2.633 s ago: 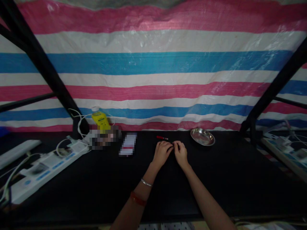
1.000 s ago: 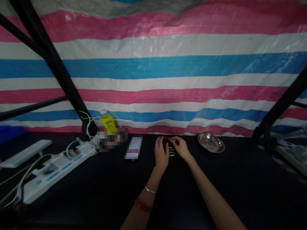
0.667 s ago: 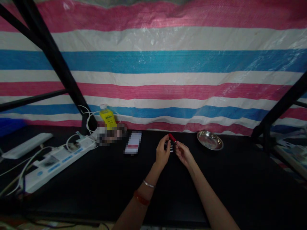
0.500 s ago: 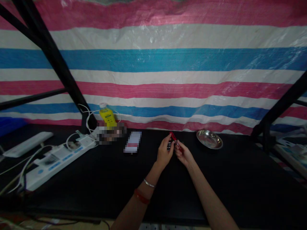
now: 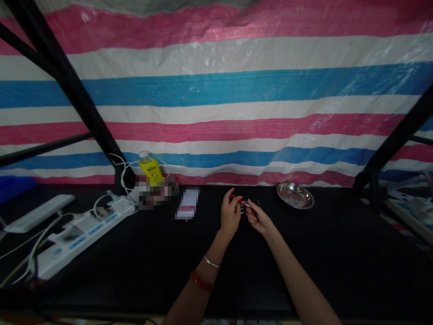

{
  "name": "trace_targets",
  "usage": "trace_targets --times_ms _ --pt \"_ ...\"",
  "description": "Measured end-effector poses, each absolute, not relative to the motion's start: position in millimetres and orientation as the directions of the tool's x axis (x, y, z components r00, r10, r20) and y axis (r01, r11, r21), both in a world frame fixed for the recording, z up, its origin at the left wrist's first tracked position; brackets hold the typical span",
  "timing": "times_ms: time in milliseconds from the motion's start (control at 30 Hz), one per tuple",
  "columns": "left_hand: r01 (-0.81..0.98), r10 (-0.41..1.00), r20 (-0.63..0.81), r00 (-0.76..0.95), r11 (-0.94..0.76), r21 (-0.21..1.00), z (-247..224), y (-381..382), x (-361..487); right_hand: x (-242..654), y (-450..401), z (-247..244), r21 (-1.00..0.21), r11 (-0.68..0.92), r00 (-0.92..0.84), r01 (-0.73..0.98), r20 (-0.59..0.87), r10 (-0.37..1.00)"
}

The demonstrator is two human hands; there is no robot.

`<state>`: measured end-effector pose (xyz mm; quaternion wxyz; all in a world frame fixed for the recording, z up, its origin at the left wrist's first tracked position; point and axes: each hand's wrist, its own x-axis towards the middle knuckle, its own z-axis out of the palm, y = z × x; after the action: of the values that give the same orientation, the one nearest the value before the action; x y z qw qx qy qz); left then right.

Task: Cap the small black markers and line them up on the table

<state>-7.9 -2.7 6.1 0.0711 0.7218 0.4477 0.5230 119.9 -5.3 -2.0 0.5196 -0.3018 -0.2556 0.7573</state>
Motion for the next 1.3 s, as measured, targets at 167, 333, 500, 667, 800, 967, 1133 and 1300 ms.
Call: trace_targets --times_ms 167,333,500,667,800,967,1133,1300 --pt "0.635 0.702 0.711 0.034 -0.565 0.527 6 -1 -11 121 -2 -5 -0.686 -0.268 -0.213 -0.677 -0.167 0.963" --pt "0.693 0.69 0.723 0.041 -0.541 0.477 6 0 -13 120 -1 -7 -0.673 -0.303 -0.229 -0.674 -0.199 0.953" --pt "0.748 0.649 0.758 0.059 -0.532 0.397 9 -3 -14 119 -2 -7 -0.664 -0.343 -0.291 -0.664 -0.194 0.937" --pt "0.791 0.604 0.792 0.086 -0.525 0.315 10 -5 -13 118 -3 -6 -0.677 -0.345 -0.282 -0.65 -0.207 0.937" --pt "0.8 0.597 0.789 0.144 -0.539 0.262 13 -8 -12 117 -4 -6 -0.68 -0.364 -0.304 -0.637 -0.212 0.929" --pt "0.826 0.629 0.768 0.122 -0.493 0.272 16 -10 -11 117 -4 -6 -0.67 -0.384 -0.316 -0.635 -0.229 0.921" --pt "0.84 0.623 0.77 0.137 -0.485 0.243 16 -10 -12 118 -4 -5 -0.683 -0.361 -0.279 -0.635 -0.233 0.932" --pt "0.836 0.618 0.776 0.122 -0.485 0.255 13 -8 -12 119 -4 -5 -0.659 -0.329 -0.227 -0.676 -0.239 0.944"
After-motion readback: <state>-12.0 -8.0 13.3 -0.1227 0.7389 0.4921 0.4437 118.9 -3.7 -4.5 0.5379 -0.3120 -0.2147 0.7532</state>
